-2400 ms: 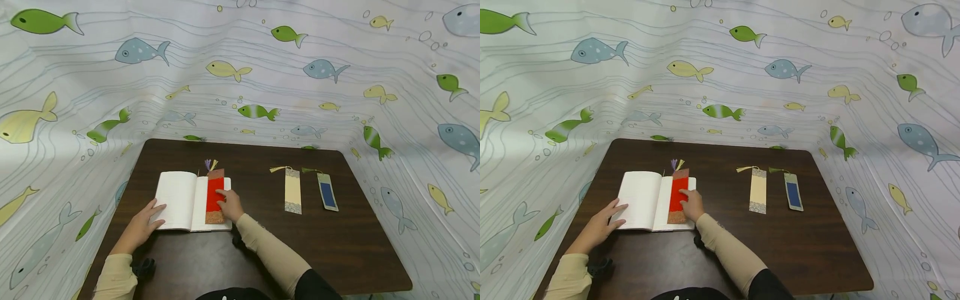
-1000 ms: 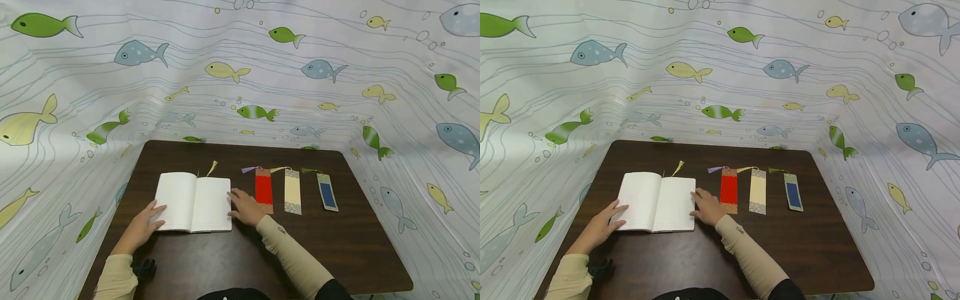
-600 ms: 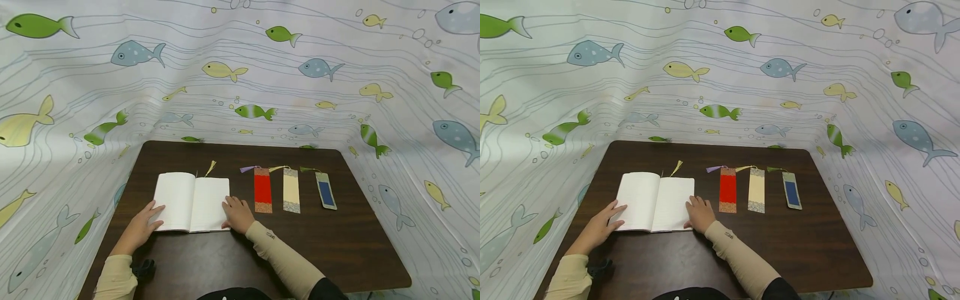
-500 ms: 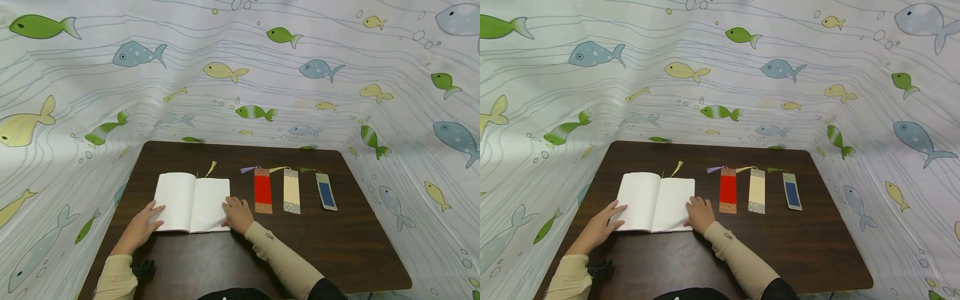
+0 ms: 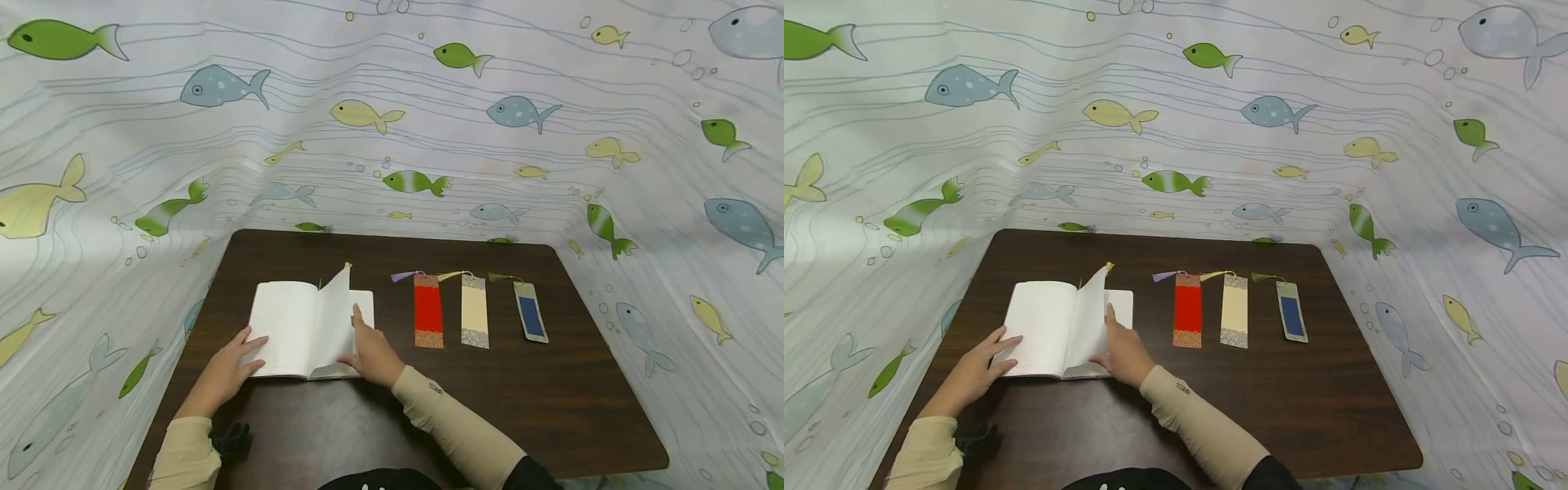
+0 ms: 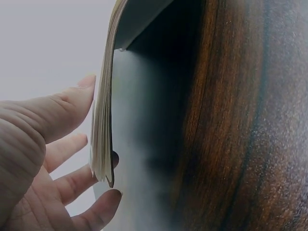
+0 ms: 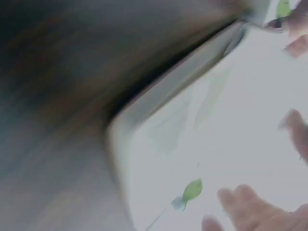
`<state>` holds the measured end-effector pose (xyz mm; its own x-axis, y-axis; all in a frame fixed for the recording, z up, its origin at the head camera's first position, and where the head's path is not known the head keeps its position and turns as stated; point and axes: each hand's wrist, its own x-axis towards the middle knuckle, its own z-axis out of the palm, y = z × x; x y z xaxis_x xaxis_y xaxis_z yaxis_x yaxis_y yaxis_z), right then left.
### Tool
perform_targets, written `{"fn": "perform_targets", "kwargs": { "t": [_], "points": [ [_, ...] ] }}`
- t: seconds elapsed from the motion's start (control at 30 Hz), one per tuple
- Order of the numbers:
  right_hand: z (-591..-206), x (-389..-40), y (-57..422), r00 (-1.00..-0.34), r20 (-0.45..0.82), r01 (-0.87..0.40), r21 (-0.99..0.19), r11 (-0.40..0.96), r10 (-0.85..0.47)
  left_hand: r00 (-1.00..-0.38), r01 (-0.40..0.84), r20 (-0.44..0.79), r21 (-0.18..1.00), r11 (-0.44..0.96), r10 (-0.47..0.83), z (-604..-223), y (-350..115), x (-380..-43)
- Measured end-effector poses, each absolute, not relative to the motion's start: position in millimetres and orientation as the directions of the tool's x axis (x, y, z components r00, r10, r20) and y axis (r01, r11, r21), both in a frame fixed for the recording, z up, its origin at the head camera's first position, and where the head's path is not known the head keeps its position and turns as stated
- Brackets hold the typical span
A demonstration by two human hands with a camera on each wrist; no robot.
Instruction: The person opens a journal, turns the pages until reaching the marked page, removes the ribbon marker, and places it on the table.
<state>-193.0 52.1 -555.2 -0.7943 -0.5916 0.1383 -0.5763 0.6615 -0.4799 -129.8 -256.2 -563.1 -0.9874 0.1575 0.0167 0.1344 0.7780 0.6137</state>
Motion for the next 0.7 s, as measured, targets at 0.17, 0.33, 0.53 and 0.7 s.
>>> {"fn": "perform_targets", "kwargs": {
  "t": [0.17,0.33,0.53,0.7],
  "points": [
    [-553.9,-191.1,38.5,-0.660,0.015,-0.511,-0.742,0.434,-0.751,-0.986,0.146,0.026,0.615,0.775,0.165,-565.4,-253.4,-133.6],
    [-560.2,-184.1,24.0,-0.531,-0.039,-0.648,-0.625,0.435,-0.847,-0.990,0.129,0.032,0.616,0.777,0.139,-561.3,-251.3,-133.1],
    [-567.8,-176.9,10.5,-0.497,-0.083,-0.764,-0.430,0.481,-0.864,-0.999,0.049,0.043,0.717,0.696,0.026,-553.5,-255.2,-129.6],
    [-570.3,-177.3,9.9,-0.501,-0.068,-0.764,-0.434,0.478,-0.863,-0.996,0.084,0.043,0.692,0.717,0.075,-554.7,-255.1,-132.2]
  ]
}}
